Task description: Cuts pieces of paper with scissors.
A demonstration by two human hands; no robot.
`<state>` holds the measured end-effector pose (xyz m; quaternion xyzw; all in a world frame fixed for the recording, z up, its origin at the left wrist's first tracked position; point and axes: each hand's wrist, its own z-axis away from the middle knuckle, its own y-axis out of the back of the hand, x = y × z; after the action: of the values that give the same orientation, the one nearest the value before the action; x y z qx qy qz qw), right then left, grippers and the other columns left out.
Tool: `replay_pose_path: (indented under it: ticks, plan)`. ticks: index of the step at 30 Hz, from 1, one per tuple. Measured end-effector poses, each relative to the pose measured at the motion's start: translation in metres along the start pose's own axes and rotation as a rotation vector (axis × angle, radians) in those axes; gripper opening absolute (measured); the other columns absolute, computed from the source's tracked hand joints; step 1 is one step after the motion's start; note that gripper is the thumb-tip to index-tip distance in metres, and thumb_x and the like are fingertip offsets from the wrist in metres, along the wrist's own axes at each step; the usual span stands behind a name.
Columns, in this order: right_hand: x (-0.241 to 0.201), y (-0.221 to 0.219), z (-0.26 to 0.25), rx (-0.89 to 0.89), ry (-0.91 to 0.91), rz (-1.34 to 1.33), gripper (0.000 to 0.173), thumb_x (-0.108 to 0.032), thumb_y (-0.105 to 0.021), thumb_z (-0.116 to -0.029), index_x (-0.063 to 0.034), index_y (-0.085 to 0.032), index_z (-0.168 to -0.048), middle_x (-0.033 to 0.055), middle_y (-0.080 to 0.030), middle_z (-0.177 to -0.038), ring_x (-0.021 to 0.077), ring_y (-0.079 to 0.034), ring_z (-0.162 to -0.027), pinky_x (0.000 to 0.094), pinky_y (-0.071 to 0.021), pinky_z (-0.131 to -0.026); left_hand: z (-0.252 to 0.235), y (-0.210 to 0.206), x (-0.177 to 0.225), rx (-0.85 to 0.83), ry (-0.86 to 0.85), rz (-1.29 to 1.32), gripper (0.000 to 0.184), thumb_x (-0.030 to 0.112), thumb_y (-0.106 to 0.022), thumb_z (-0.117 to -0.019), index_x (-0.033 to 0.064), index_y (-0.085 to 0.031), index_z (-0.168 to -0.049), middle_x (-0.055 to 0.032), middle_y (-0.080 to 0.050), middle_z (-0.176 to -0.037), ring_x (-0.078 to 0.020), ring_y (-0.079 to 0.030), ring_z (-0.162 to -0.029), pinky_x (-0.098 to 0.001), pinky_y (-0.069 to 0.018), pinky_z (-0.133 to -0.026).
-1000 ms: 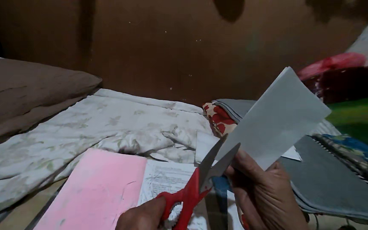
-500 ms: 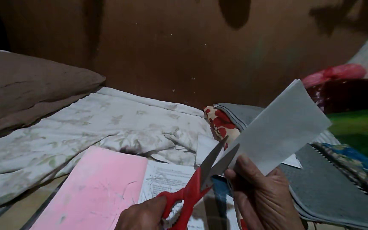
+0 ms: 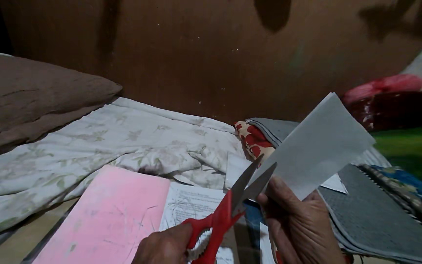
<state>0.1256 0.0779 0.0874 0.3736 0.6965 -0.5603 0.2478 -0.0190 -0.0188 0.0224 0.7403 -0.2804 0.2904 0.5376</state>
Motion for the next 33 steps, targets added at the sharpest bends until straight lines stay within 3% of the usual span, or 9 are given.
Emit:
replay_pose_path:
  ticks: [17,33]
  plan:
    - [0.0026,-0.0011,0.0000,0.019,0.004,-0.029,0.023,0.021,-0.045,-0.0953,0.0002,-0.053,-0.102,0.0065,-0.071,-0.071,0.0128,-0.070,-0.054,0.0242,-0.0620,-0.052,-0.0008,0.0002,0.0015,-0.015,0.042,0.004,0.031,0.022,-0.075,-0.0887,-0.0081,-0.071,-0.096,-0.0221,-0.071,-0.080,-0.0383,-0.070,-0.073,-0.0560,-0.0542,-0.066]
    - [0.0039,-0.0003,0.0002,-0.004,0.043,0.054,0.025,0.024,-0.050,-0.0907,0.0020,-0.055,-0.102,0.0081,-0.072,-0.073,0.0128,-0.070,-0.055,0.0244,-0.0620,-0.052,0.0000,-0.0001,-0.0009,0.010,0.013,0.019,0.031,0.021,-0.076,-0.0885,-0.0077,-0.071,-0.098,-0.0214,-0.071,-0.080,-0.0363,-0.070,-0.071,-0.0544,-0.0551,-0.066]
